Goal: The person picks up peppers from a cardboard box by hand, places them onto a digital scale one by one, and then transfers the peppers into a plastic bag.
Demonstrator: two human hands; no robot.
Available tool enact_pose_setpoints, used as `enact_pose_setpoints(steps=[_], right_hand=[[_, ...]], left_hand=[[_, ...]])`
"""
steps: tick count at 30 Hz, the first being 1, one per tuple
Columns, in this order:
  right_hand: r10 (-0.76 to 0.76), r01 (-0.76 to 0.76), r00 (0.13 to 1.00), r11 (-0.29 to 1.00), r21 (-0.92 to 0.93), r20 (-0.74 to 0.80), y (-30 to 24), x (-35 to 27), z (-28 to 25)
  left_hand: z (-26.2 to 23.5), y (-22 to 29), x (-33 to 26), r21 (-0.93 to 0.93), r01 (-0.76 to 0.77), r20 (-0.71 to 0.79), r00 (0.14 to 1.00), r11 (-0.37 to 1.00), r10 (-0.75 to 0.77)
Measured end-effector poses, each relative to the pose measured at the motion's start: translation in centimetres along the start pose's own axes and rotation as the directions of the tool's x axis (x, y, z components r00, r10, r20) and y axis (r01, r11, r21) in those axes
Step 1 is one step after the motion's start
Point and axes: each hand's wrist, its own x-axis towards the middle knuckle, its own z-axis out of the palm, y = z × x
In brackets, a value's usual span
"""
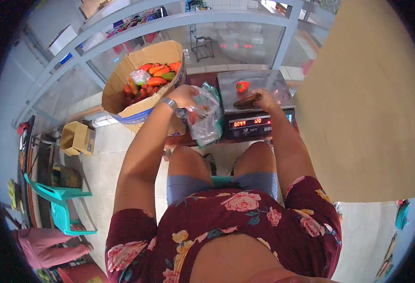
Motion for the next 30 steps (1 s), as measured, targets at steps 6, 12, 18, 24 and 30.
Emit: enact_pose_setpoints(steps=[6,12,18,24,30], right_hand=[[0.018,-0.061,0.990,0.952,0.300,0.143,-2.8,-1.1,-0.1],[-0.260,0.260,0.965,0.936,0.237,-0.033,-16.9,-3.4,-1.9],[-0.421,0.421,0.907,0.907,0.021,-0.023,-21.8,-4.5,0.3],[-0.460,0.463,0.883,0.886,0.012,-0.088,-26.4,-5.6,2.2],[-0.472,0.485,0.871,0.871,0.076,-0.137,-24.1,-5.4,3.4]], left_hand=[[0.6,-0.6,0.8,0.025,0.036,0.116,0.992,0.999,-0.039],[0.4,0.3,-0.2,0.329,-0.057,0.030,0.998,0.943,0.050],[-1.1,6.9,-1.5,0.141,-0.149,0.089,0.987,0.979,0.138],[-0.6,6.5,-1.0,0.150,-0.240,-0.090,0.963,0.959,0.255],[-1.1,7.0,-2.5,0.156,-0.122,-0.071,0.988,0.980,0.135]])
